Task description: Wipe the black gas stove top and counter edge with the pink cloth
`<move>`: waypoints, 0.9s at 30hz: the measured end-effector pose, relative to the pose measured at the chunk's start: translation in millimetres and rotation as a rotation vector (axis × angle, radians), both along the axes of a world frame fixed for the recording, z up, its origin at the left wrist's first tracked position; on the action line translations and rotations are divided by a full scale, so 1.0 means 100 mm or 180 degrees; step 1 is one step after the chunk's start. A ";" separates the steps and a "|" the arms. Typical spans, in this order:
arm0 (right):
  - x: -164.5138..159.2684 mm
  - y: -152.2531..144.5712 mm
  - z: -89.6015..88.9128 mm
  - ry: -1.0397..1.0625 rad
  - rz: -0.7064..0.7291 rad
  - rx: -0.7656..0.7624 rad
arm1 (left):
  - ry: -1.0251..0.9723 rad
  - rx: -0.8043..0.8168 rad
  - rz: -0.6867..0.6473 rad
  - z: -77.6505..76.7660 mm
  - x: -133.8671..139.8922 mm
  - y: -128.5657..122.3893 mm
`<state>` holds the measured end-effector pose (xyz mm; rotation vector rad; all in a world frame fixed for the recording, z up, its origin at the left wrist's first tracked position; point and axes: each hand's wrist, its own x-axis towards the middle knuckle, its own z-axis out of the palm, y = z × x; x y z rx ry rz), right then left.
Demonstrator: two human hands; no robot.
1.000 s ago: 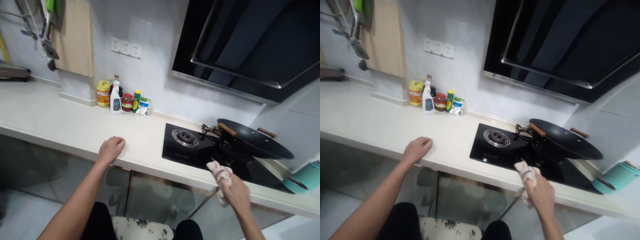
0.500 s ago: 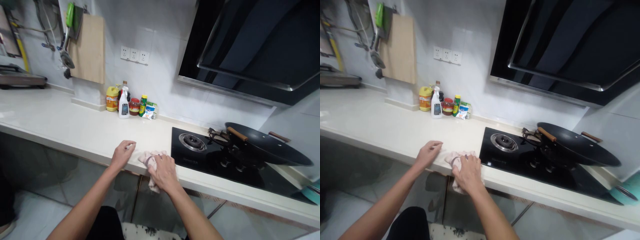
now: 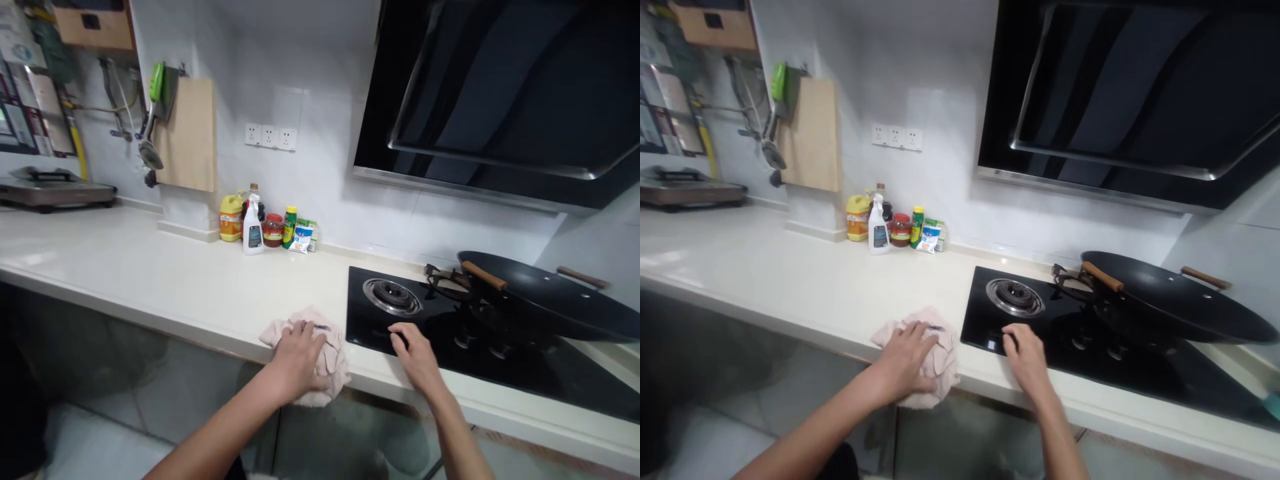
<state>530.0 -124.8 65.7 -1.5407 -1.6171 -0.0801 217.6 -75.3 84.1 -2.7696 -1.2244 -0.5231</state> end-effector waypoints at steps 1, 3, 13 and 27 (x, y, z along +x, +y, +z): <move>0.19 -0.07 -0.03 -0.0223 -0.0267 0.0006 | 0.0068 0.0069 -0.0020 0.01 0.10 -0.04; 0.47 -0.15 -0.11 -0.0490 -0.0779 -0.0052 | 0.0083 0.0196 -0.0147 0.01 0.34 -0.15; 0.89 -0.04 -0.55 -0.0945 -0.1152 -0.0813 | 0.0009 0.0922 -0.1157 -0.22 1.45 -0.68; 0.97 -0.05 -0.60 -0.0993 -0.1297 -0.1135 | -0.0193 0.0308 -0.0655 -0.23 0.00 -0.01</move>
